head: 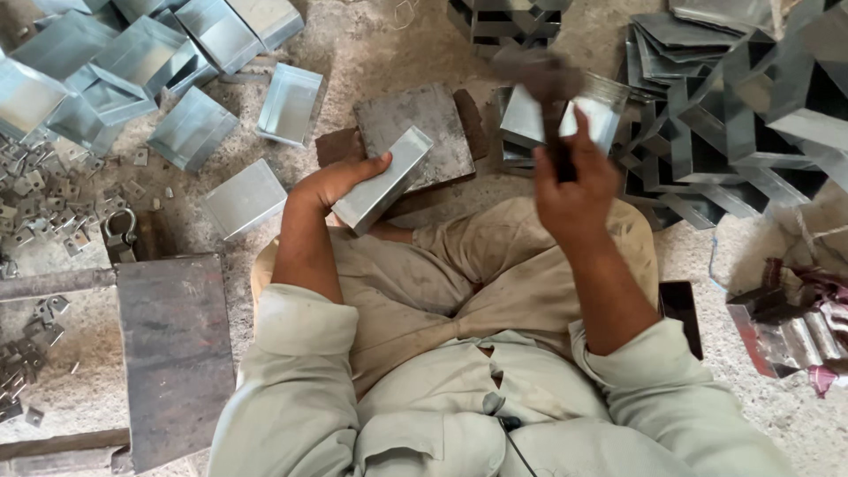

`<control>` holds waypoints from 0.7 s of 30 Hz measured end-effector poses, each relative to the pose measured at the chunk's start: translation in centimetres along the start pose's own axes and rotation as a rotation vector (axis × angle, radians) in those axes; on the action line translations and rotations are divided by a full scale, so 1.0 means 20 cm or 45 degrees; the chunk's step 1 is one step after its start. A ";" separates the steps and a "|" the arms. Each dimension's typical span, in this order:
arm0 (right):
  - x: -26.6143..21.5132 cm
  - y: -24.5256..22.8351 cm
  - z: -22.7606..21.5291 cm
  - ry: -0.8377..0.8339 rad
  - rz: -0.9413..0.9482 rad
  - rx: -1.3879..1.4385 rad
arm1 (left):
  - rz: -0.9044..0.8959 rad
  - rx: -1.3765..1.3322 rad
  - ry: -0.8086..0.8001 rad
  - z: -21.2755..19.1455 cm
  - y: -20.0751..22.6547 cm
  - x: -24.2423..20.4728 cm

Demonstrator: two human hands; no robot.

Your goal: The person sits on the floor and repeatedly hammers the edges of small rectangular metal boxes using a hammer and a metal block. The person picks up a box, places it on the block, strikes it several times, and then tosses it aside to repeat the process with another box.

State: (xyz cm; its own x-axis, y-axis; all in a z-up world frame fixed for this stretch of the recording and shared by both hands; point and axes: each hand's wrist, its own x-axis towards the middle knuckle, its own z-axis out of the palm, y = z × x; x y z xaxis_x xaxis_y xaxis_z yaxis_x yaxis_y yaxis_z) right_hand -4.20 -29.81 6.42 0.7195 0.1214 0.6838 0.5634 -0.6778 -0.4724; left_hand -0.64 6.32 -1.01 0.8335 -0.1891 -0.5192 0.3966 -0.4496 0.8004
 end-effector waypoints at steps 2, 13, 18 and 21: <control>0.03 -0.04 -0.04 0.128 -0.057 0.198 | -0.058 -0.035 -0.009 -0.01 -0.01 0.02; -0.04 -0.17 0.14 -0.434 0.143 0.186 | 0.104 0.036 0.025 0.02 0.01 -0.02; 0.10 -0.18 -0.07 -0.141 0.128 0.233 | 0.483 0.067 0.335 0.09 0.18 -0.12; 0.19 -0.19 -0.29 0.175 -0.026 0.276 | 0.908 0.009 0.498 0.18 0.19 -0.03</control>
State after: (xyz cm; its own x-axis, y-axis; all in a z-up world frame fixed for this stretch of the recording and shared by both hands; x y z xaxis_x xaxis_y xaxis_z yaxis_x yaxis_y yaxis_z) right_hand -6.04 -30.93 14.04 0.6534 0.0239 0.7566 0.6618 -0.5034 -0.5556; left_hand -1.12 1.58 1.20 0.9593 -0.1143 0.2584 -0.2822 -0.3419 0.8964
